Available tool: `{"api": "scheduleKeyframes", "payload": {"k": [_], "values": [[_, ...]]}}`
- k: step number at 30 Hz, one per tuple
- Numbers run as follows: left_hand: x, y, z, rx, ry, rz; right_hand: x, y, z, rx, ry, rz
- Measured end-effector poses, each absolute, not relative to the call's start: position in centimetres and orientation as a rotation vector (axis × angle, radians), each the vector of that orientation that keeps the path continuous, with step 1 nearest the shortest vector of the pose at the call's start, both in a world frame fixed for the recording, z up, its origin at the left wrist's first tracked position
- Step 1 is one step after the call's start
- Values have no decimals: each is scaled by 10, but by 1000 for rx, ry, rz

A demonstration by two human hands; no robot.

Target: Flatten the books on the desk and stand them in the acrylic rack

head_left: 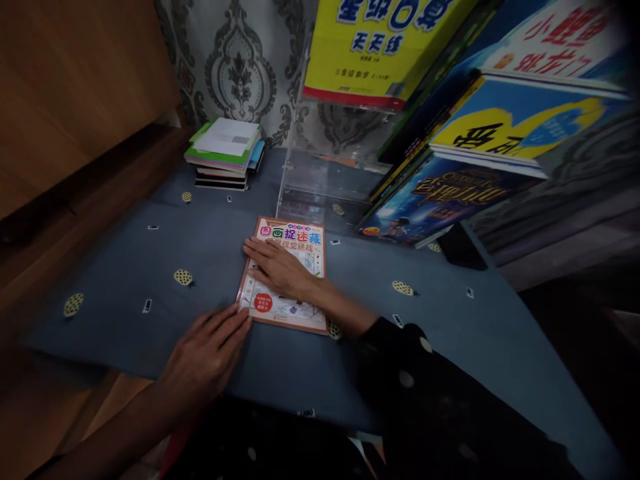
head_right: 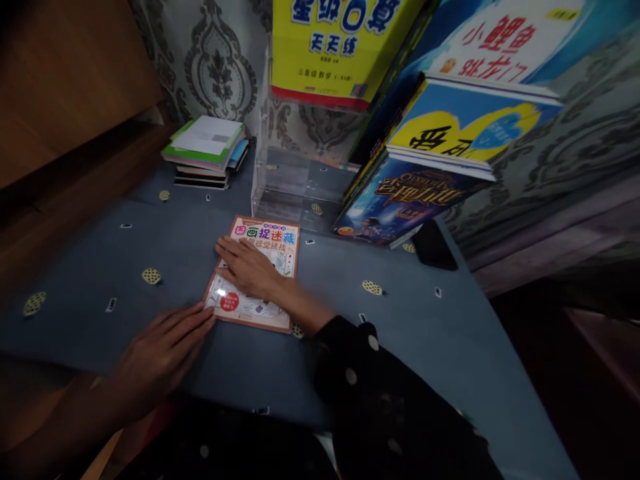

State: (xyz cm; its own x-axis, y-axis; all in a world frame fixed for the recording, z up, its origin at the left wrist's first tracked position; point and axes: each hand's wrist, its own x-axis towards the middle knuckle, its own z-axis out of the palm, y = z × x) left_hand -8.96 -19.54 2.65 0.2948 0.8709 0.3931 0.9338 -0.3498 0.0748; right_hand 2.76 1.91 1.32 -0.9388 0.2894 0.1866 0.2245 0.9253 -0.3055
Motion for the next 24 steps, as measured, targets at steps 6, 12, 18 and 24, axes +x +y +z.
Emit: {"api": "scheduleKeyframes", "payload": {"k": [6, 12, 18, 24], "values": [[-90, -194, 27, -2384, -1673, -547, 32, 34, 19, -667, -2812, 343], [-90, -189, 33, -2353, -1653, -521, 65, 24, 19, -1020, -2682, 350], [-90, -161, 37, -2421, -1717, -558, 92, 2, 12, -1216, -2542, 412], [-104, -107, 13, -2482, -1722, -573, 101, -22, 15, -1322, -2484, 433]]}}
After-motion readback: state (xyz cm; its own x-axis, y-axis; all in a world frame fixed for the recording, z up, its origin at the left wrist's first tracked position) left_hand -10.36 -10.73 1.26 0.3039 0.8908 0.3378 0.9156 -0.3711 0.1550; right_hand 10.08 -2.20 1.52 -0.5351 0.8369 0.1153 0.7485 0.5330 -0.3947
